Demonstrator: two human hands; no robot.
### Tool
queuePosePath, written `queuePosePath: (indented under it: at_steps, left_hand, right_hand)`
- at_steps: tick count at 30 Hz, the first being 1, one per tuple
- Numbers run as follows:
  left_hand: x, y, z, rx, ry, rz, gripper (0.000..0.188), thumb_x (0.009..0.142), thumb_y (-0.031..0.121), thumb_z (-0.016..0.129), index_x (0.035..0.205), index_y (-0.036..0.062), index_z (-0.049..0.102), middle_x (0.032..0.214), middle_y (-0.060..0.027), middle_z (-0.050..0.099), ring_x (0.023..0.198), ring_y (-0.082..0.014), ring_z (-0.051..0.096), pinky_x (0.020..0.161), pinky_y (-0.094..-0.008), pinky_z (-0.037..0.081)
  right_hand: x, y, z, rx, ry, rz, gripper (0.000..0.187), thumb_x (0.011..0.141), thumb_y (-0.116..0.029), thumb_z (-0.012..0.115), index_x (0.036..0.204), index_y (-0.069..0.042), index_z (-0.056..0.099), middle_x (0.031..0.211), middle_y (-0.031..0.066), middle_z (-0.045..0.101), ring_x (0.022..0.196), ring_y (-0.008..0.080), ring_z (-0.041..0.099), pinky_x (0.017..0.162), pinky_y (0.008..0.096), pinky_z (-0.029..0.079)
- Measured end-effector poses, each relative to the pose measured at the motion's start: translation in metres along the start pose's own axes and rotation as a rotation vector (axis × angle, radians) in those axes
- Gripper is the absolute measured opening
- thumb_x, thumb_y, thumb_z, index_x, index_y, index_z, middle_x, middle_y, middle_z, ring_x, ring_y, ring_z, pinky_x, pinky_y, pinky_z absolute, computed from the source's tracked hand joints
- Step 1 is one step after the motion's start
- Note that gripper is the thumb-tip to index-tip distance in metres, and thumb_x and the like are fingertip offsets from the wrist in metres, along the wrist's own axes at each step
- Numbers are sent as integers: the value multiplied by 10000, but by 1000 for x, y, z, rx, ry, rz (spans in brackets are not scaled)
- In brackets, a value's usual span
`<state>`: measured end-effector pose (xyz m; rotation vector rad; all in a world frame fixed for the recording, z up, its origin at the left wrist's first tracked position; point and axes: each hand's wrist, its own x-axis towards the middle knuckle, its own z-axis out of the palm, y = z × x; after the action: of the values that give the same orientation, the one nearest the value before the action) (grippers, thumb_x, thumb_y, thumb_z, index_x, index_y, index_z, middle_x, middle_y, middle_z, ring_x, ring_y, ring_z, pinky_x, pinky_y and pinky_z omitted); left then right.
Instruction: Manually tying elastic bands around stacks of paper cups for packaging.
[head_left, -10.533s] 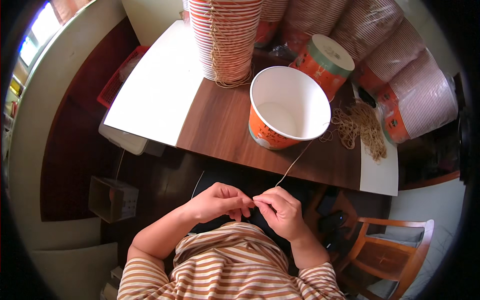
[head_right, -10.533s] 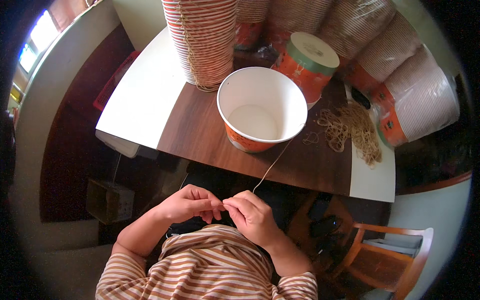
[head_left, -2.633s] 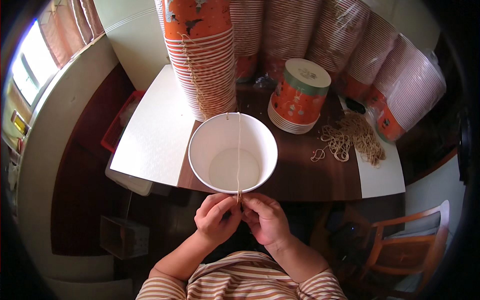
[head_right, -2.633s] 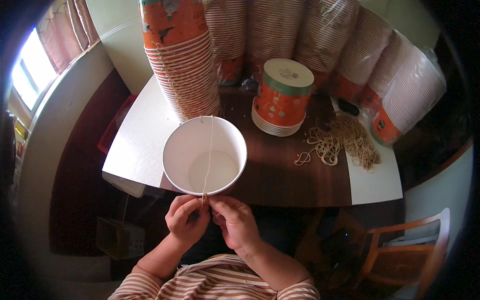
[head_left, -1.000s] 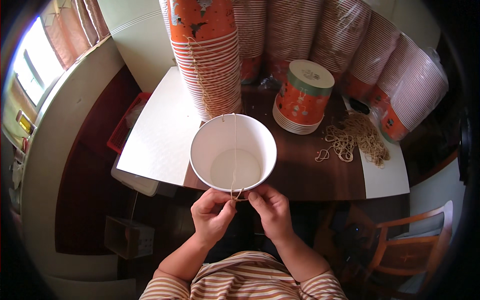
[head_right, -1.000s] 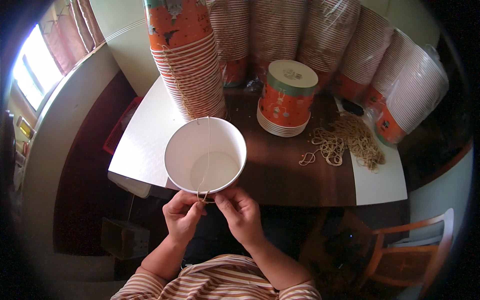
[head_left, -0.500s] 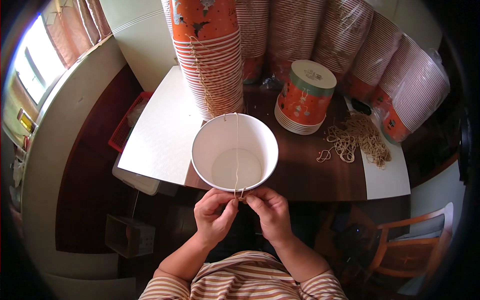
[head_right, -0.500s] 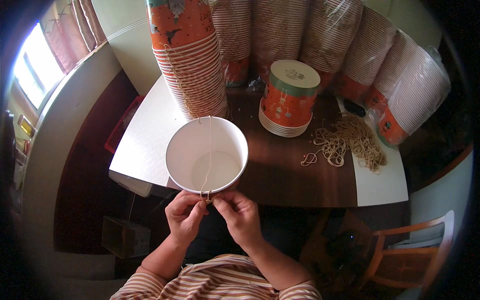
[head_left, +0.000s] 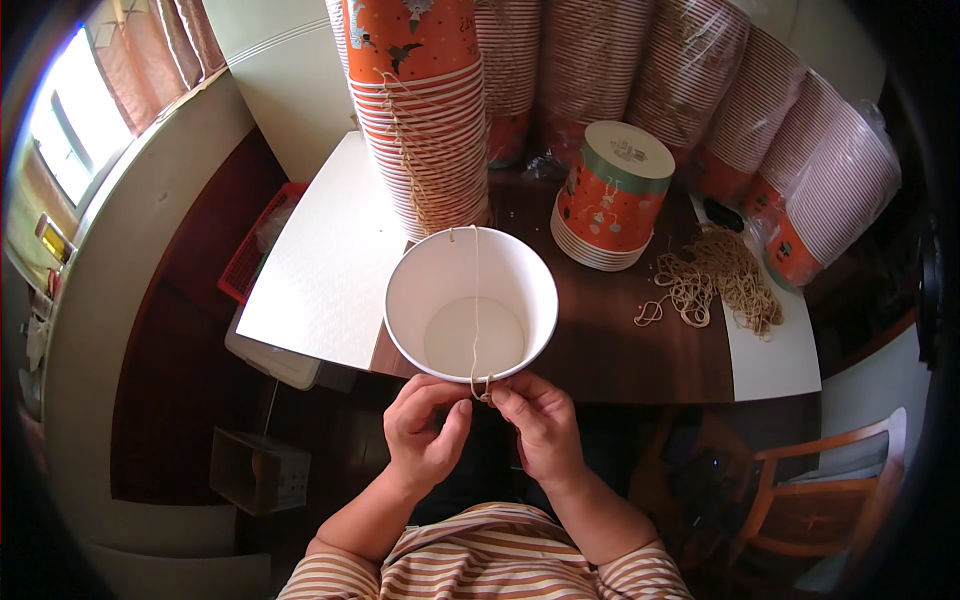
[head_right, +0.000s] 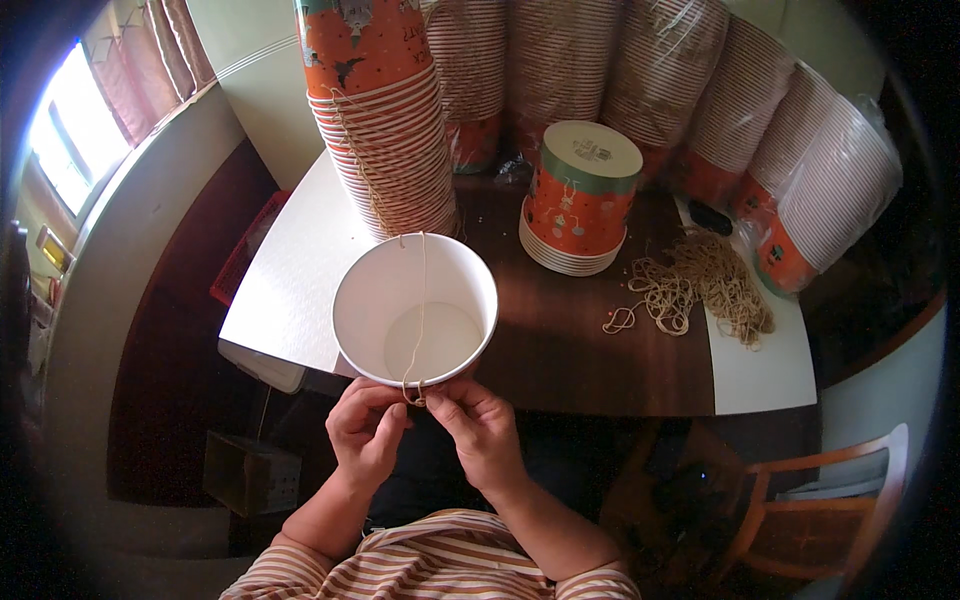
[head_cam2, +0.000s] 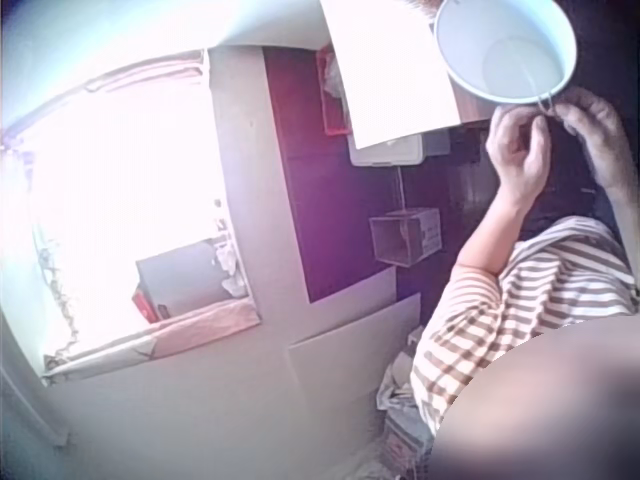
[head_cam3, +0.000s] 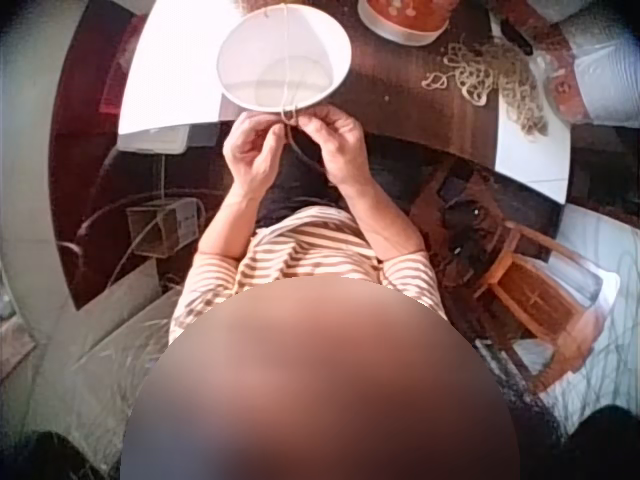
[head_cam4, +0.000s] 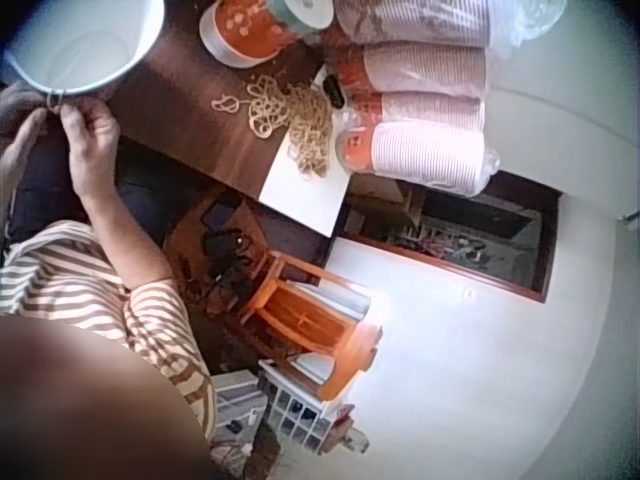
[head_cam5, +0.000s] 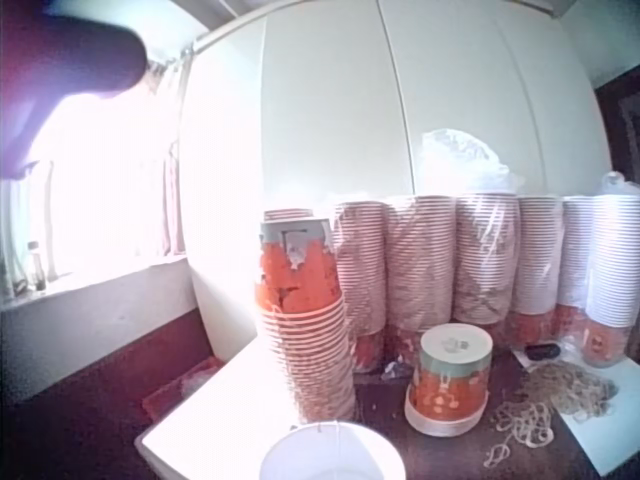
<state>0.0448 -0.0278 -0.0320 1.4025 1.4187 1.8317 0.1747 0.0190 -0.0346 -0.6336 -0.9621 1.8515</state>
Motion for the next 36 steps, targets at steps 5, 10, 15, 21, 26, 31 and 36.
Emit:
queuePosePath:
  at_steps: [5,10,15,21,26,31,36]
  left_hand:
    - [6,11,-8,360,32,457,250,638,-50,695,872,29,657,752,-70,578,526,-133,519,465,-238,415]
    - [21,26,-14,623,-117,635,295,603,24,735,889,56,667,725,-40,545,560,-173,531,495,-284,417]
    - [26,26,-13,665,-168,613,294,604,27,733,887,63,663,743,-26,547,596,-172,546,524,-292,439]
    - [24,24,-13,642,-193,591,286,609,29,722,886,63,663,755,-29,563,621,-178,560,553,-295,455]
    - [25,23,-12,647,-188,603,265,623,22,703,882,56,660,762,-35,572,628,-185,564,568,-300,461]
    - [25,20,-11,661,-179,629,236,636,15,690,866,50,652,766,-42,571,630,-191,565,567,-307,456]
    - [24,16,-12,668,-185,650,223,635,26,682,854,45,644,777,-50,566,627,-194,562,570,-310,451]
  right_hand:
    - [-1,-3,0,-36,-9,-1,153,904,-98,597,1014,-5,652,956,42,665,891,91,591,844,233,457]
    - [-3,-2,2,-61,-20,-35,154,920,-117,596,1018,-11,648,952,34,665,920,85,584,859,237,454]
    - [0,-1,-5,104,-21,124,160,892,-112,618,1015,-12,640,915,42,657,774,65,555,677,196,417]
    - [0,1,-2,146,-35,141,164,894,-117,619,1018,-11,641,906,36,651,695,48,491,627,203,389]
    - [-1,-3,3,25,-44,43,177,916,-138,608,1030,-9,648,939,21,665,892,77,579,829,219,453]
    - [-2,-1,2,-45,-45,-22,165,915,-120,607,1018,1,651,976,33,665,923,78,582,838,218,459]
    - [-2,-1,3,-19,-22,-8,149,915,-124,604,997,-12,658,969,27,663,903,81,581,839,231,456]
